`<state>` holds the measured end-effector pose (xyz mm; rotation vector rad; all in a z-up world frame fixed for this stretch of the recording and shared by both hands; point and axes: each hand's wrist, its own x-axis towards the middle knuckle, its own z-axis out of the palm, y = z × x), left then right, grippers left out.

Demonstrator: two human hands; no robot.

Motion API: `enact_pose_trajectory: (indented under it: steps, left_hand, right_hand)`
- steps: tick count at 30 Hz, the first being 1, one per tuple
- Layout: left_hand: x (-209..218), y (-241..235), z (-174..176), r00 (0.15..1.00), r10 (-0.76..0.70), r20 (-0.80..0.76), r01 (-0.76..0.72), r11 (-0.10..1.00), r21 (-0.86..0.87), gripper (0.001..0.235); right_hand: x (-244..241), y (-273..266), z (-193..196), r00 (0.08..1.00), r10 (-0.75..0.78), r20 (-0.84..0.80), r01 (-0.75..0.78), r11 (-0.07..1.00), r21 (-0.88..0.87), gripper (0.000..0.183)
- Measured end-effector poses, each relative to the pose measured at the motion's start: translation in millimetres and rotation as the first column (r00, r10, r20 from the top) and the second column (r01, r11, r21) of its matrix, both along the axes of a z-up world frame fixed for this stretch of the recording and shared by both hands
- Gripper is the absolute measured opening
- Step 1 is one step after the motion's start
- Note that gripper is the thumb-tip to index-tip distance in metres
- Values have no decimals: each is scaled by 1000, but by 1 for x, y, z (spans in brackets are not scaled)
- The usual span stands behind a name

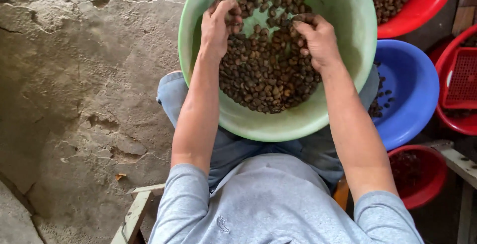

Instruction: The person sits with a large green basin filled with dark brown seeds or nuts on their lap. They use both hands to mix and sift through the contents, picking up handfuls and letting them fall back into the basin. The person occasionally transfers some of the seeds into a blue basin positioned to their right.

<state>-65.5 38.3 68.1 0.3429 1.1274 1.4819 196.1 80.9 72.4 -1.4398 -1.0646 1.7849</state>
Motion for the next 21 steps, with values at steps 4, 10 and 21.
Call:
enact_pose_trajectory:
  steps: [4,10,21]
  left_hand:
    - [4,5,-35,964,-90,-252,46,984,-175,26]
    - [12,10,-96,48,-287,-957,36,958,-285,40]
    - [24,17,-100,27,-190,-981,87,978,-187,25]
  right_hand:
    - [23,-7,1,958,-139,-253,120,989,-87,17]
    - [26,-11,-3,880,-247,-405,180,964,-197,19]
    - [3,-25,-10,979,199,43,-196,978,-74,17]
